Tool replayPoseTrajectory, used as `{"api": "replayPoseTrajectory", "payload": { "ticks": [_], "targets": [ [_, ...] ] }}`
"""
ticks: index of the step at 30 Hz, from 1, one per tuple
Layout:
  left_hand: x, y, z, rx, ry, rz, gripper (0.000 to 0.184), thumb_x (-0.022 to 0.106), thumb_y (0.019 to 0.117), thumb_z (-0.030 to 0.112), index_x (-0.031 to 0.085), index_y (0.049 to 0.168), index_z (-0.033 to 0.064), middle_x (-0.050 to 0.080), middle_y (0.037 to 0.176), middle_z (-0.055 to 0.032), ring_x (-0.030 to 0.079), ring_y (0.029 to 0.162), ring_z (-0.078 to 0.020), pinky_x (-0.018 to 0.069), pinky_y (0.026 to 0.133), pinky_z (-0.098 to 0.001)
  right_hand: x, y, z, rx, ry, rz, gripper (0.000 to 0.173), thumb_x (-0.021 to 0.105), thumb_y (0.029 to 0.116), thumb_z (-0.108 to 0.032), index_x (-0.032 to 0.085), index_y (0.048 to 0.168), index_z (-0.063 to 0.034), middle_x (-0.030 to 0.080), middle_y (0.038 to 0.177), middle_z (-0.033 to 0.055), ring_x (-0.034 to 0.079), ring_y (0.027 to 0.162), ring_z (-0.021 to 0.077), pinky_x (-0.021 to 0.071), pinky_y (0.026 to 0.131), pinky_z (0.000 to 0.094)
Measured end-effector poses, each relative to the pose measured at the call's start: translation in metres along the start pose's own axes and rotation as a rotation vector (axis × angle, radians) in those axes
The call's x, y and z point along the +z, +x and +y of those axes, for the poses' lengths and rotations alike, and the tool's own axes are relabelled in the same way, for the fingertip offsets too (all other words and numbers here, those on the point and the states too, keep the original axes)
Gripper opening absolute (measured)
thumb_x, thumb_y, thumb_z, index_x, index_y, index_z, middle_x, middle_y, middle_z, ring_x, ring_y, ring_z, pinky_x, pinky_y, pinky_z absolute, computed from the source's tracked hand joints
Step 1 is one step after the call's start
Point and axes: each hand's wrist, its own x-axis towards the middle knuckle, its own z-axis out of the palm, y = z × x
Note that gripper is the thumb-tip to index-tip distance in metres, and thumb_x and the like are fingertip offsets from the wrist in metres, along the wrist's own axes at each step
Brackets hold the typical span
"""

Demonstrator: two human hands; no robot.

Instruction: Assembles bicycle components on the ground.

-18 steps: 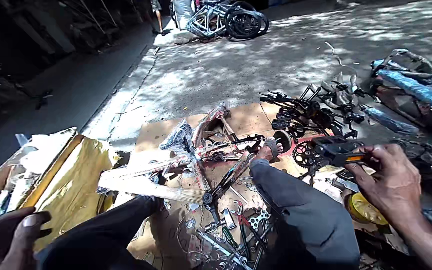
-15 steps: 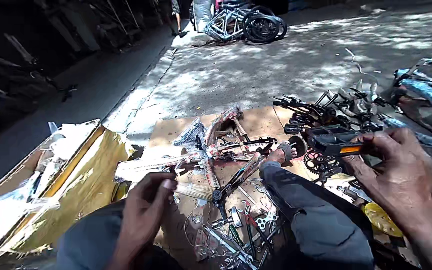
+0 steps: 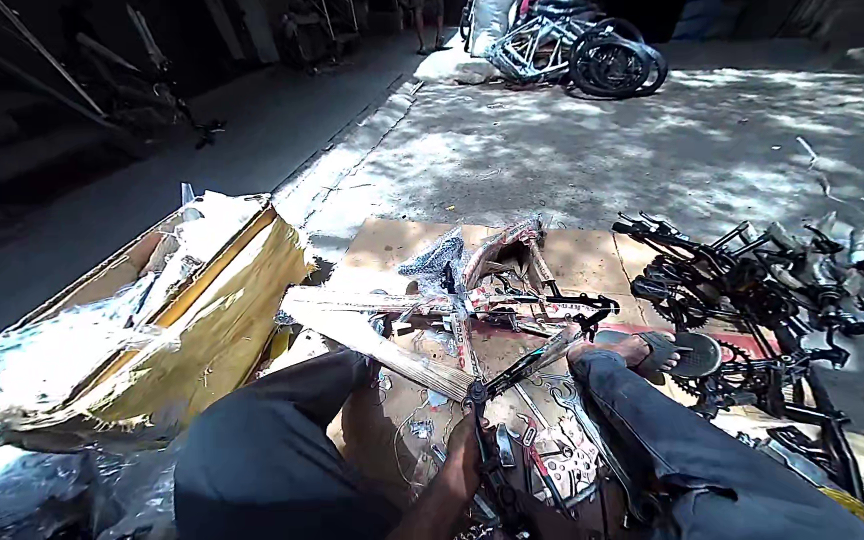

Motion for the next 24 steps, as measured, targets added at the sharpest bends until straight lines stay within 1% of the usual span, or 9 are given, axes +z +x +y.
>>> {"api": "replayPoseTrajectory", "payload": {
  "ticks": [2, 6, 8, 11, 14, 17, 19, 21, 24],
  "targets": [
    [-0.004, 0.014, -0.003, -0.029, 0.038, -0.010, 0.049, 0.025, 0.1132, 0.043, 0.054, 0.103, 0.0039, 0.050, 0.063, -0.0041, 0.050, 0.048, -0.0163, 0.0466, 0.046, -0.0303, 0.002, 0.009, 0.000, 0.006, -0.059, -0.063, 0.060, 0.064, 0.0970, -0.052, 0.063, 0.130, -0.0013, 0.071, 0.110, 0.0191, 0.070, 0.102, 0.0353, 0.0542, 0.092, 0.0582],
    [0.005, 0.029, 0.012, -0.061, 0.242, -0.089, 0.052, 0.024, 0.1133, 0.044, 0.053, 0.110, 0.0014, 0.056, 0.065, -0.0078, 0.059, 0.051, -0.0209, 0.0540, 0.049, -0.0347, 0.000, 0.024, 0.000, 0.031, -0.077, -0.125, 0.061, 0.060, 0.0993, -0.053, 0.060, 0.131, -0.0007, 0.069, 0.116, 0.0198, 0.070, 0.105, 0.0361, 0.0534, 0.092, 0.0581],
    [0.010, 0.035, 0.021, -0.109, 0.336, -0.079, 0.051, 0.026, 0.1133, 0.043, 0.054, 0.111, -0.0002, 0.057, 0.065, -0.0083, 0.060, 0.052, -0.0215, 0.0563, 0.051, -0.0367, 0.001, 0.030, -0.004, 0.011, 0.011, -0.125, 0.060, 0.061, 0.0993, -0.051, 0.061, 0.132, -0.0013, 0.071, 0.117, 0.0173, 0.070, 0.105, 0.0321, 0.0546, 0.094, 0.0544],
    [0.009, 0.045, 0.037, -0.174, 0.446, -0.083, 0.049, 0.030, 0.1131, 0.042, 0.054, 0.108, -0.0007, 0.057, 0.065, -0.0086, 0.060, 0.050, -0.0209, 0.0567, 0.051, -0.0368, 0.005, 0.041, -0.015, -0.024, 0.227, -0.168, 0.051, 0.062, 0.1012, -0.045, 0.061, 0.133, -0.0049, 0.072, 0.120, 0.0118, 0.072, 0.107, 0.0234, 0.0569, 0.098, 0.0472],
    [0.003, 0.058, 0.055, -0.233, 0.604, -0.126, 0.051, 0.032, 0.1123, 0.044, 0.057, 0.106, 0.0003, 0.058, 0.065, -0.0079, 0.060, 0.051, -0.0197, 0.0556, 0.052, -0.0347, 0.014, 0.053, -0.023, -0.059, 0.401, -0.150, 0.044, 0.061, 0.1031, -0.036, 0.059, 0.134, -0.0042, 0.071, 0.122, 0.0113, 0.073, 0.105, 0.0210, 0.0590, 0.097, 0.0444],
    [-0.013, 0.077, 0.064, -0.314, 0.736, -0.227, 0.052, 0.030, 0.1119, 0.047, 0.057, 0.108, 0.0025, 0.057, 0.061, -0.0064, 0.060, 0.049, -0.0190, 0.0536, 0.047, -0.0326, 0.019, 0.058, -0.021, -0.089, 0.481, -0.174, 0.035, 0.061, 0.1032, -0.029, 0.063, 0.128, -0.0055, 0.070, 0.123, 0.0085, 0.072, 0.104, 0.0176, 0.0602, 0.095, 0.0397],
    [-0.015, 0.080, 0.065, -0.326, 0.735, -0.248, 0.051, 0.029, 0.1122, 0.046, 0.056, 0.107, 0.0029, 0.056, 0.061, -0.0058, 0.059, 0.048, -0.0183, 0.0529, 0.046, -0.0316, 0.017, 0.053, -0.015, -0.073, 0.481, -0.201, 0.035, 0.061, 0.1032, -0.030, 0.063, 0.128, -0.0053, 0.071, 0.122, 0.0088, 0.073, 0.103, 0.0181, 0.0601, 0.094, 0.0399],
    [-0.012, 0.077, 0.062, -0.316, 0.697, -0.210, 0.052, 0.029, 0.1122, 0.046, 0.056, 0.106, 0.0019, 0.056, 0.060, -0.0066, 0.059, 0.047, -0.0186, 0.0527, 0.045, -0.0318, 0.017, 0.046, -0.003, -0.044, 0.447, -0.227, 0.036, 0.061, 0.1030, -0.031, 0.063, 0.127, -0.0050, 0.071, 0.119, 0.0100, 0.073, 0.100, 0.0202, 0.0598, 0.092, 0.0419],
    [-0.006, 0.071, 0.059, -0.328, 0.662, -0.133, 0.056, 0.032, 0.1115, 0.048, 0.059, 0.108, -0.0007, 0.065, 0.067, -0.0111, 0.065, 0.052, -0.0216, 0.0555, 0.047, -0.0335, 0.017, 0.045, 0.013, 0.002, 0.350, -0.275, 0.040, 0.063, 0.1010, -0.038, 0.065, 0.126, -0.0071, 0.072, 0.118, 0.0101, 0.073, 0.101, 0.0218, 0.0587, 0.093, 0.0444]
  ]
}}
